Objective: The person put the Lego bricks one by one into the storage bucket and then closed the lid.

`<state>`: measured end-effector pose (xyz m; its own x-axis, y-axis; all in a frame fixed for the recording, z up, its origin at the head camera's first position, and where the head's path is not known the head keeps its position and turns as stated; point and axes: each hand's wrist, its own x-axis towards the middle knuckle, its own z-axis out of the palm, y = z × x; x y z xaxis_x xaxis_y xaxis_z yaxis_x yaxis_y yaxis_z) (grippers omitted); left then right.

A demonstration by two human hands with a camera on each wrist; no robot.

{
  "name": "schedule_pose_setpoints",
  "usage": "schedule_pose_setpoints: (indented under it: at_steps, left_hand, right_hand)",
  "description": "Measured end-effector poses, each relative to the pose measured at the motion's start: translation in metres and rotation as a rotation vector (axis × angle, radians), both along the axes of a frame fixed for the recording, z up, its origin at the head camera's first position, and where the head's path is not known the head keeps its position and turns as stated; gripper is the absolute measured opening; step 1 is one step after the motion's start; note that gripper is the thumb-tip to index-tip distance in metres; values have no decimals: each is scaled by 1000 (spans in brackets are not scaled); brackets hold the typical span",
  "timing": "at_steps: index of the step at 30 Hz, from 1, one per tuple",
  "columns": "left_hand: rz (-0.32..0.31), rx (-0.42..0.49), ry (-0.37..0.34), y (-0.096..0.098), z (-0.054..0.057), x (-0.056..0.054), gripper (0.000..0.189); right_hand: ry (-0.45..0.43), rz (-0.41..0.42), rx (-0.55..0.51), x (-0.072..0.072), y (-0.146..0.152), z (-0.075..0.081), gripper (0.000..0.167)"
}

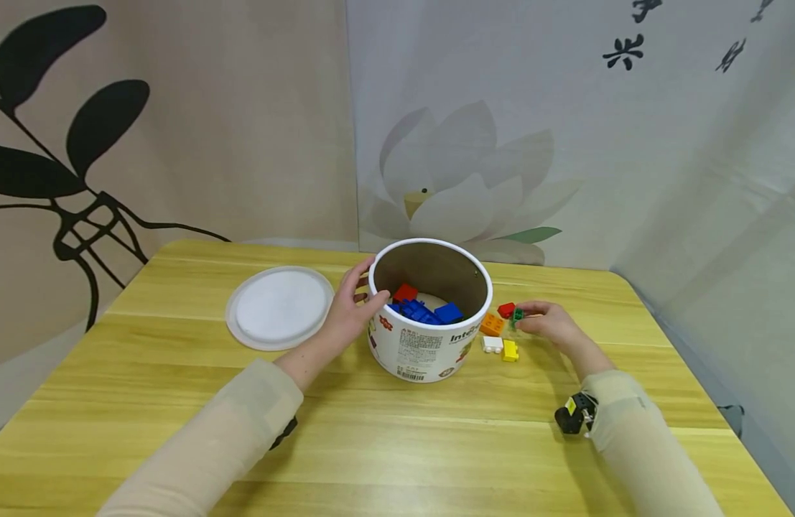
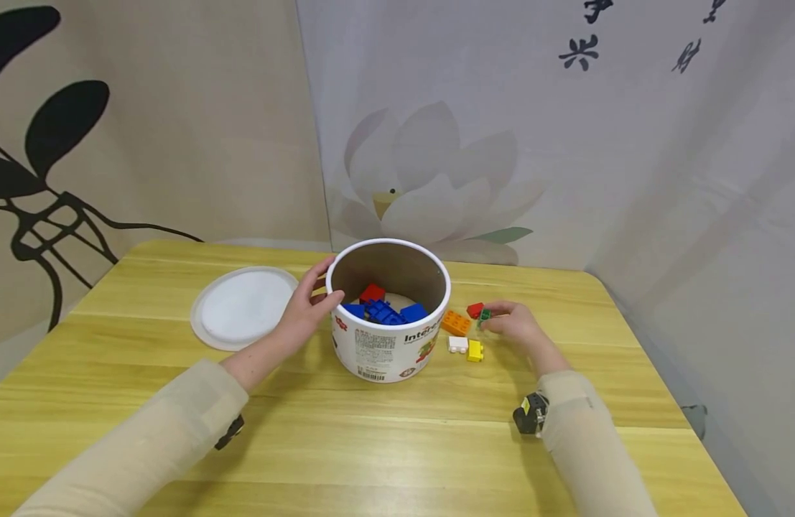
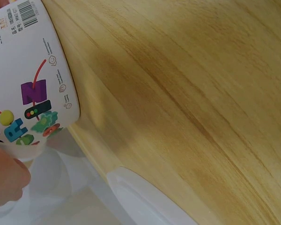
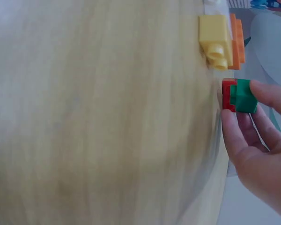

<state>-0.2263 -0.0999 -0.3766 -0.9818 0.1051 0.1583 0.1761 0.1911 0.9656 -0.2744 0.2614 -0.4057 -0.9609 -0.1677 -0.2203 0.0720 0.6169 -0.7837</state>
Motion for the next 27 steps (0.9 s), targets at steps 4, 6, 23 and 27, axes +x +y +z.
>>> schedule_pose_setpoints:
  at_steps: [4, 6, 23, 27]
  left_hand:
    - [-1, 5, -1, 1, 1, 1, 61]
    - [-5, 7, -3, 1, 2, 1, 62]
    - [-17, 10, -39, -1, -1, -2, 64]
    - [-13, 2, -22, -1, -1, -1, 62]
  right_hand:
    - [7, -2, 6, 1, 4, 5, 53]
    - [7, -13, -9, 2, 5, 6, 53]
    - [-7, 1, -102, 2, 11, 34, 57]
    - [-19, 13, -192, 3, 10, 42, 58]
